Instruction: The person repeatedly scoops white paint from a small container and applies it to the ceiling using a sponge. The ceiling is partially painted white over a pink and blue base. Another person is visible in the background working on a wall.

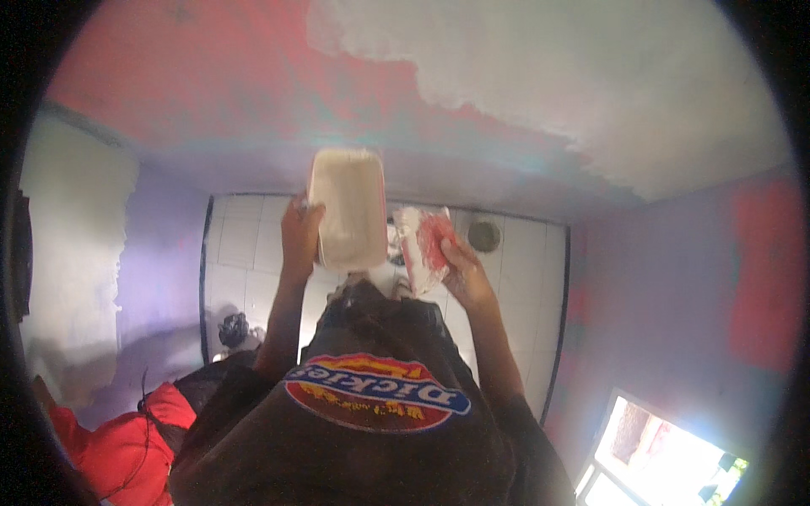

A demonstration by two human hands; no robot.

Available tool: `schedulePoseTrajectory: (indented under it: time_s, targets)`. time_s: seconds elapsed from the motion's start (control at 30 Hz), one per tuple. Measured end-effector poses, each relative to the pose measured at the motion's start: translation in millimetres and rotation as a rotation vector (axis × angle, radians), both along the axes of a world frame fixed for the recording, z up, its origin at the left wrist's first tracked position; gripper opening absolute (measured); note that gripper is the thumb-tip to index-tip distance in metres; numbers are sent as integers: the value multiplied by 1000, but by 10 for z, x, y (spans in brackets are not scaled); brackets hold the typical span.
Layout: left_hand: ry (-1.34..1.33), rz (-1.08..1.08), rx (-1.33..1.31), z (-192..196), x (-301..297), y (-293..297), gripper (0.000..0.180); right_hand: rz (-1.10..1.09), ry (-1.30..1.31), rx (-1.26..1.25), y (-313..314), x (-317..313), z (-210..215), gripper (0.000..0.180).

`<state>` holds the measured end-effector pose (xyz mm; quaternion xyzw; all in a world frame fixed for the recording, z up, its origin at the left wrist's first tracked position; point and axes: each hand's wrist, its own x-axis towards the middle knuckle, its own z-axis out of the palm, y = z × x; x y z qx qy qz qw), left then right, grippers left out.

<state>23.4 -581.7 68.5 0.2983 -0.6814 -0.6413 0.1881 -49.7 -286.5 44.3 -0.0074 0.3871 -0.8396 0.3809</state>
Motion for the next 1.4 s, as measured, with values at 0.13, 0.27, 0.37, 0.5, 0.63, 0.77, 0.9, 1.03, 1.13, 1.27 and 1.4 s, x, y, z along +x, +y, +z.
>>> schedulePoseTrajectory:
  time_s: [0.13, 0.27, 0.37, 0.5, 0.63, 0.77, 0.9, 1.03, 1.13, 1.27, 1.4]
  targets:
    - [-2, -9, 138, -255, 157, -155, 55, -188, 29, -82, -196, -51, -4, 51]
    - [-34, -54, 163, -203, 238, -453, 57, -299, 151, -108, -246, -271, 185, 51]
    - [18, 8, 221, -205, 572, -695, 56, -354, 166, -141, -609, -273, 572, 51]
    - [39, -33, 288, -163, 677, -923, 56, -368, 498, 96, -858, -560, 1238, 42]
    - [113, -22, 270, -296, 694, -1461, 57, -569, 1327, 501, -1587, -911, 2882, 30]
    - [70, -17, 231, -128, 761, -1826, 56, -1334, 2233, 862, -2190, -1205, 4224, 29]
    - [-33, -26, 263, 14, 725, -1907, 46, -1497, 2355, 1308, -2541, -1729, 4321, 44]
    - [93, -57, 328, -270, 643, -2226, 54, -1322, 2340, 1466, -2973, -1941, 3307, 51]
    - [-8, -65, 253, -293, 578, -2348, 53, -1050, 2279, 1547, -3070, -1694, 2404, 53]
    - [52, -155, 246, -389, 460, -2401, 51, -966, 2149, 1341, -2915, -1446, 2551, 48]
    - [-13, -167, 225, -296, 466, -2464, 51, -1412, 2104, 1080, -2847, -1506, 4218, 30]
